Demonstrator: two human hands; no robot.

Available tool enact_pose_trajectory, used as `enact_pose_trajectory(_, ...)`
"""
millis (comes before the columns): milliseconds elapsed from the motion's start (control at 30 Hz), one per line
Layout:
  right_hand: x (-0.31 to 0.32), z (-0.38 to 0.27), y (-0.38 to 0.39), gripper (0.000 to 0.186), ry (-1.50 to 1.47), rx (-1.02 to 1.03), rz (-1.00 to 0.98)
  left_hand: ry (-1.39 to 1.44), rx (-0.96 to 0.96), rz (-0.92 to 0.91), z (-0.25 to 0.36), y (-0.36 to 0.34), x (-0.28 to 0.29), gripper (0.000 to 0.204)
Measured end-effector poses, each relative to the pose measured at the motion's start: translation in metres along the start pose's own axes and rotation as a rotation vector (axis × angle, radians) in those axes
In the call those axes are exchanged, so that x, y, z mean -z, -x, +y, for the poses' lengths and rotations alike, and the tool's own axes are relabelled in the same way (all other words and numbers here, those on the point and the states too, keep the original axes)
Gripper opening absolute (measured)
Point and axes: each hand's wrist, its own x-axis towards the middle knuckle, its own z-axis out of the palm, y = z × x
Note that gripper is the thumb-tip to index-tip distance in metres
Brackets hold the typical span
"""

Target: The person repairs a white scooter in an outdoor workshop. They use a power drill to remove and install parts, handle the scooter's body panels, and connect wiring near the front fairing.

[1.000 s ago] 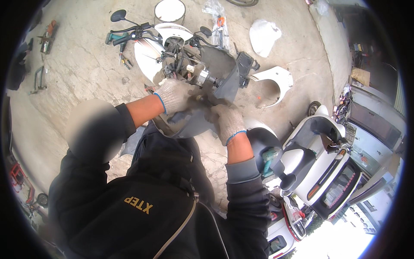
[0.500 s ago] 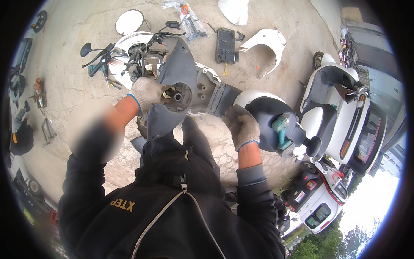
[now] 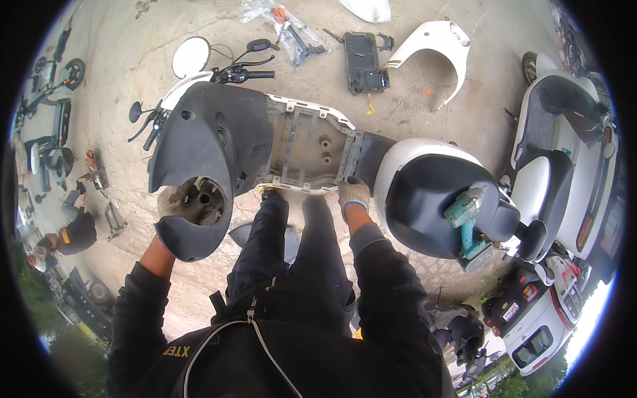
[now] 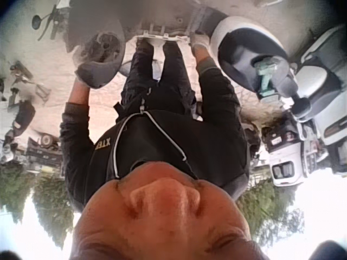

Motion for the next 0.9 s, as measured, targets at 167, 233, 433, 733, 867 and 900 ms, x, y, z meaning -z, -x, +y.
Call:
enact_pose_trajectory(167,-0.067,-0.014,-0.112,0.068,0.873,0.255,-0.099,-0.549,-0.103,-0.142,0.011,0.015,0.008,0.044)
enact_pose_trajectory(233,-0.094,-0.016,-0.150,0.060,0.896,0.390,-0.155,-0.421,-0.183,-0.153,0.030,0.021,0.018,0.043)
enact_pose_trajectory(433,-0.136,-0.023,-0.194,0.046,1.056,0.498,-0.164,-0.368,-0.349,-0.168,0.076,0.008,0.033,0.041)
enact_pose_trajectory(733,-0.059,-0.060,-0.113,0.057,0.783,0.498,0.098,-0.235,-0.275,-0.143,0.067,-0.006,0.025,0.035)
enact_pose_trajectory(867,0.013,-0.078,-0.016,0.052,0.435,0.643,0.145,-0.304,-0.070,-0.172,0.060,-0.010,0.033,0.049)
enact_pose_trajectory(900,0.027,-0.087,0.016,0.049,0.363,0.641,0.196,-0.266,-0.079,-0.154,0.060,-0.008,0.037,0.055)
